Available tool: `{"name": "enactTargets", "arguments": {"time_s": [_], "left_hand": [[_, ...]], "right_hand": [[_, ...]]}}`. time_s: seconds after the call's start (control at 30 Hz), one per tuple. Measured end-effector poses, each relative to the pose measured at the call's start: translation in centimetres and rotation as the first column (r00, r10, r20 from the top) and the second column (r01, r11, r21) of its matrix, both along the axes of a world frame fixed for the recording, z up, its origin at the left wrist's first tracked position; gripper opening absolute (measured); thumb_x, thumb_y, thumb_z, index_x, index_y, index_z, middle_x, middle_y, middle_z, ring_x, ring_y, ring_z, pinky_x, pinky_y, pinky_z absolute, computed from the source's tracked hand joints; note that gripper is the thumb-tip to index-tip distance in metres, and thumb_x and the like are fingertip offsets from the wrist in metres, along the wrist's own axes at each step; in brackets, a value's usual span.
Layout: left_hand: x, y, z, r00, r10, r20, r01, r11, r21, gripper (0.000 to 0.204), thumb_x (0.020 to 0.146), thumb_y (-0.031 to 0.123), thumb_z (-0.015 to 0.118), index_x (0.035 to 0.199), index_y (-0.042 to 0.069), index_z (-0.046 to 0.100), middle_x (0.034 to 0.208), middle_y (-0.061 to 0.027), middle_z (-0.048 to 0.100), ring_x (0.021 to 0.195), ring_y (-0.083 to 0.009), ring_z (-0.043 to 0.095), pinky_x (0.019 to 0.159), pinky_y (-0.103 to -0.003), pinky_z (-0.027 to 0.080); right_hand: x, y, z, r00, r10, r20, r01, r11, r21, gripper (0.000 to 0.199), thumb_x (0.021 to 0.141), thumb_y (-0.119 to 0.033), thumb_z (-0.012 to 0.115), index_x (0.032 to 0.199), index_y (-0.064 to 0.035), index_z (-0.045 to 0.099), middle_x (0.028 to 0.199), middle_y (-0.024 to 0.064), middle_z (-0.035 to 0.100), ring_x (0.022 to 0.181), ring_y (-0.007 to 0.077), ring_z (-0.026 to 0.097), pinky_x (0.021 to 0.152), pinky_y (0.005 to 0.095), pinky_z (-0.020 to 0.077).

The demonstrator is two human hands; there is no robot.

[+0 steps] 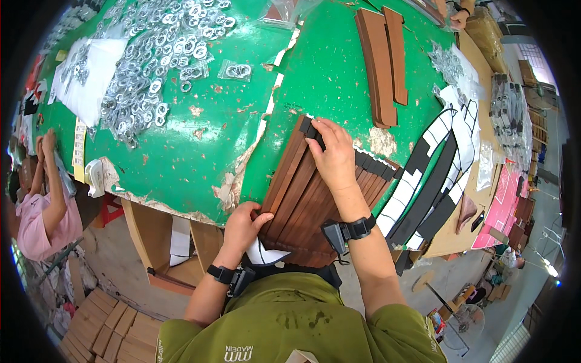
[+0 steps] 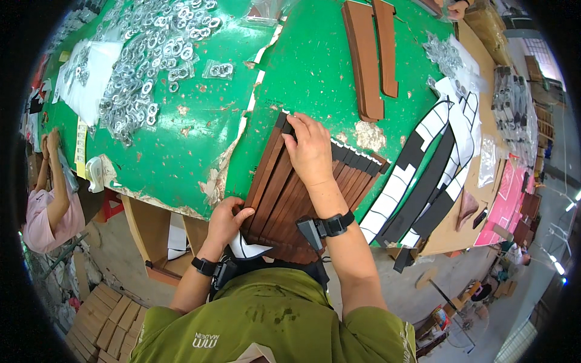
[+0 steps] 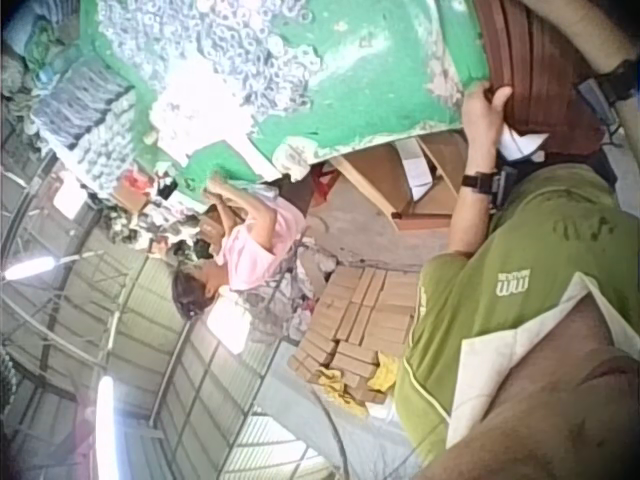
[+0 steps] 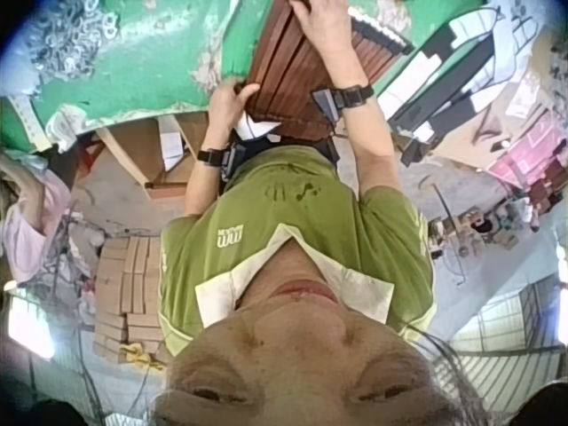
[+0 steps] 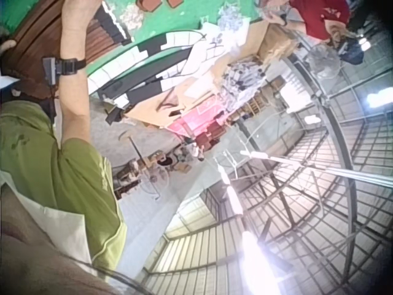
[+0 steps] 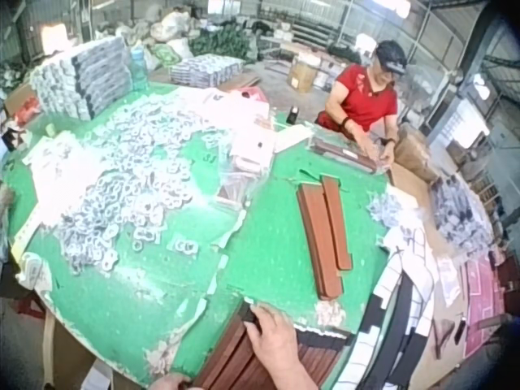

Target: Assembling wood slats into a panel using adhesive strips.

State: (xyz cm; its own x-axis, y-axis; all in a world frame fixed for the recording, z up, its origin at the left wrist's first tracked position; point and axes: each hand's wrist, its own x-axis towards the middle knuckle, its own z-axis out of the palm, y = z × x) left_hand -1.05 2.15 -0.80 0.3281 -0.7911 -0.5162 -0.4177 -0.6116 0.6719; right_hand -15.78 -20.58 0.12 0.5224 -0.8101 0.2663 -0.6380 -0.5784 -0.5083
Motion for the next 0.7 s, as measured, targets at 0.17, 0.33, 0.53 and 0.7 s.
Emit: {"name": "enactTargets", "arguments": {"time_s": [0.17, 0.33, 0.53, 0.7], "left_hand": [[-0.02, -0.26, 0.27, 1.0, 0.01, -0.025, -0.01, 0.999, 0.035, 0.046, 0.078, 0.035, 0.082, 0.102, -0.001, 0.066, 0.081, -0.0137, 0.066, 0.073, -0.0271, 0.063, 0.066, -0.037, 0.051], [-0.22, -0.32, 0.44, 0.999, 0.039, -0.028, -0.038, 0.999, 0.035, 0.043, 0.078, 0.032, 0.083, 0.101, -0.001, 0.067, 0.079, -0.0125, 0.065, 0.072, -0.0255, 0.062, 0.066, -0.035, 0.05], [-0.44, 0.06, -0.1, 0.995, 0.08, -0.061, -0.079, 0.997, 0.018, 0.039, 0.082, 0.029, 0.08, 0.102, -0.001, 0.066, 0.08, -0.0122, 0.063, 0.073, -0.0248, 0.06, 0.068, -0.035, 0.049], [-0.61, 0.27, -0.25, 0.995, 0.077, -0.064, -0.076, 0.997, 0.016, 0.037, 0.085, 0.03, 0.076, 0.105, 0.001, 0.063, 0.081, -0.012, 0.063, 0.073, -0.0246, 0.06, 0.069, -0.035, 0.049]], "right_hand": [[0.19, 0.15, 0.07, 1.0, -0.023, 0.0, 0.023, 1.0, 0.014, 0.042, 0.075, -0.01, 0.077, 0.115, -0.0054, 0.064, 0.118, 0.0119, 0.064, 0.104, 0.0317, 0.06, 0.09, 0.0429, 0.0475], [0.32, 0.07, 0.28, 0.998, -0.054, -0.016, 0.055, 0.998, 0.015, 0.04, 0.075, -0.007, 0.078, 0.114, -0.0049, 0.066, 0.114, 0.012, 0.067, 0.104, 0.0323, 0.062, 0.091, 0.042, 0.0492], [0.81, 0.02, 0.47, 0.998, -0.058, -0.009, 0.058, 0.998, 0.006, 0.036, 0.074, -0.005, 0.078, 0.108, -0.0032, 0.067, 0.111, 0.0124, 0.067, 0.101, 0.0326, 0.063, 0.087, 0.0422, 0.0511], [0.94, -0.07, 0.68, 0.998, -0.069, -0.009, 0.07, 0.997, 0.026, 0.036, 0.074, -0.004, 0.078, 0.107, -0.0026, 0.067, 0.111, 0.0127, 0.067, 0.098, 0.0325, 0.064, 0.086, 0.0422, 0.0515]]}}
